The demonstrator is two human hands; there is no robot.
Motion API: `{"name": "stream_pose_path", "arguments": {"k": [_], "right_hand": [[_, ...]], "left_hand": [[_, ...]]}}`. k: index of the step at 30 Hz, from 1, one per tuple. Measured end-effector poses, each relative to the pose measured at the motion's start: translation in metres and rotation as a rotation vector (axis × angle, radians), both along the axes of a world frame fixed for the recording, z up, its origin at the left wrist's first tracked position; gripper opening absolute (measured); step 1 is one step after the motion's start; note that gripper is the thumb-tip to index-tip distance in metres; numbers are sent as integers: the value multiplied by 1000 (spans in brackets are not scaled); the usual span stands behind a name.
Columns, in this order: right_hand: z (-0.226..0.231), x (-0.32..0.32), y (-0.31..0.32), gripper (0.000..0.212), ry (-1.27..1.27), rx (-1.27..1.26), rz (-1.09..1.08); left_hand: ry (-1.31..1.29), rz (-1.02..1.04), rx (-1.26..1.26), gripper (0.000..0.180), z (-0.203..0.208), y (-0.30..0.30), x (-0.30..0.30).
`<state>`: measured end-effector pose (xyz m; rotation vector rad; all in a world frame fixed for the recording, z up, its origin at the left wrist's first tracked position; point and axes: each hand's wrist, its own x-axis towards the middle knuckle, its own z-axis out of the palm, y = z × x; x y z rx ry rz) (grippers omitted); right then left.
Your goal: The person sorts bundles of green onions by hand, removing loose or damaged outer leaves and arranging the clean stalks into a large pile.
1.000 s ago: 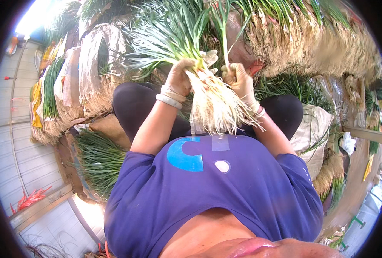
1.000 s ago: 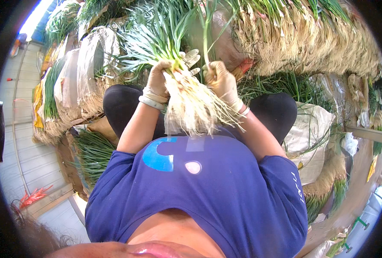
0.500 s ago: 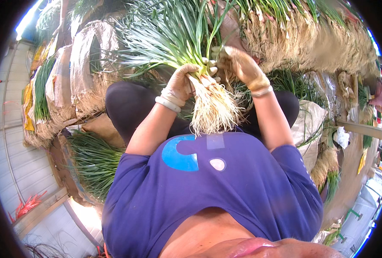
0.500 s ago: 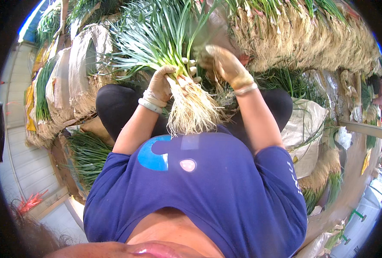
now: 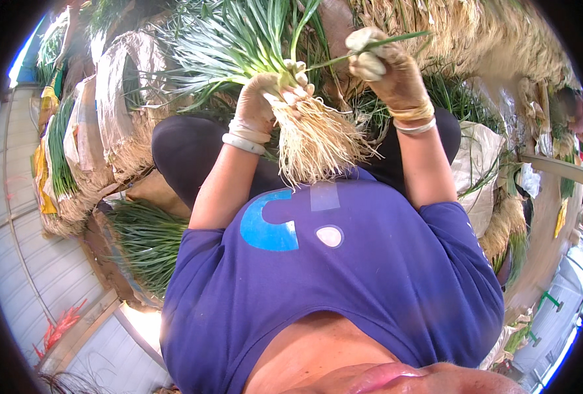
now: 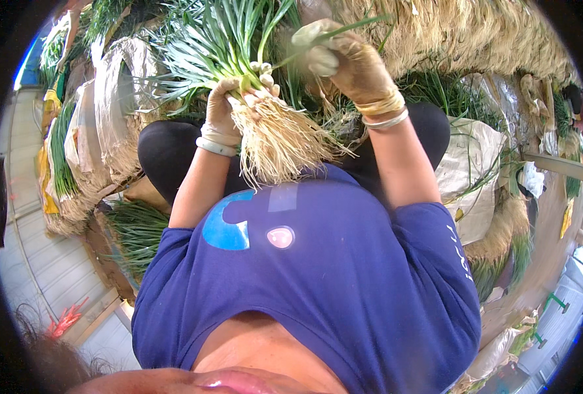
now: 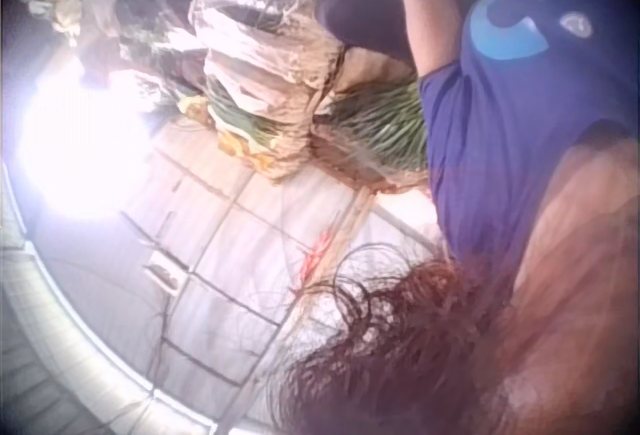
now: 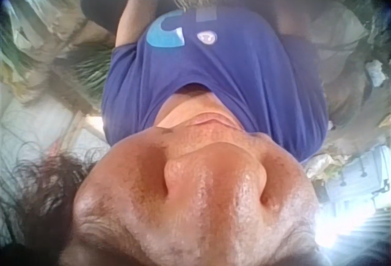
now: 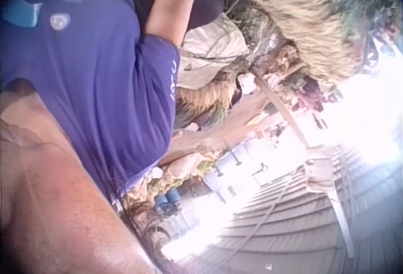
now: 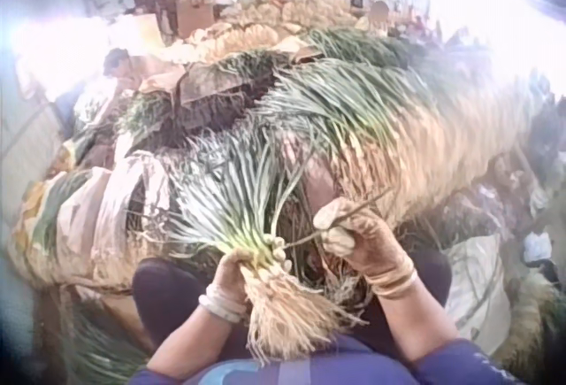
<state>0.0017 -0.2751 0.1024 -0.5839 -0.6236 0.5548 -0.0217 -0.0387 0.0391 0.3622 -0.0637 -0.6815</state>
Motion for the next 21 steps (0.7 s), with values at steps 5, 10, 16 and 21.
{"name": "stream_pose_path", "arguments": {"k": [5, 10, 16, 21], "right_hand": [[6, -2, -45, 21, 12, -37, -223], [-18, 4, 3, 34, 31, -784, -389], [-41, -3, 13, 25, -71, -833, 86], [-35, -3, 10, 37, -185, -917, -248]], "left_hand": [[-18, 55, -76, 46, 6, -1, -3], [73, 115, -116, 49, 4, -6, -1], [0, 58, -88, 43, 24, -5, -6], [9, 56, -84, 42, 23, -3, -8]]}}
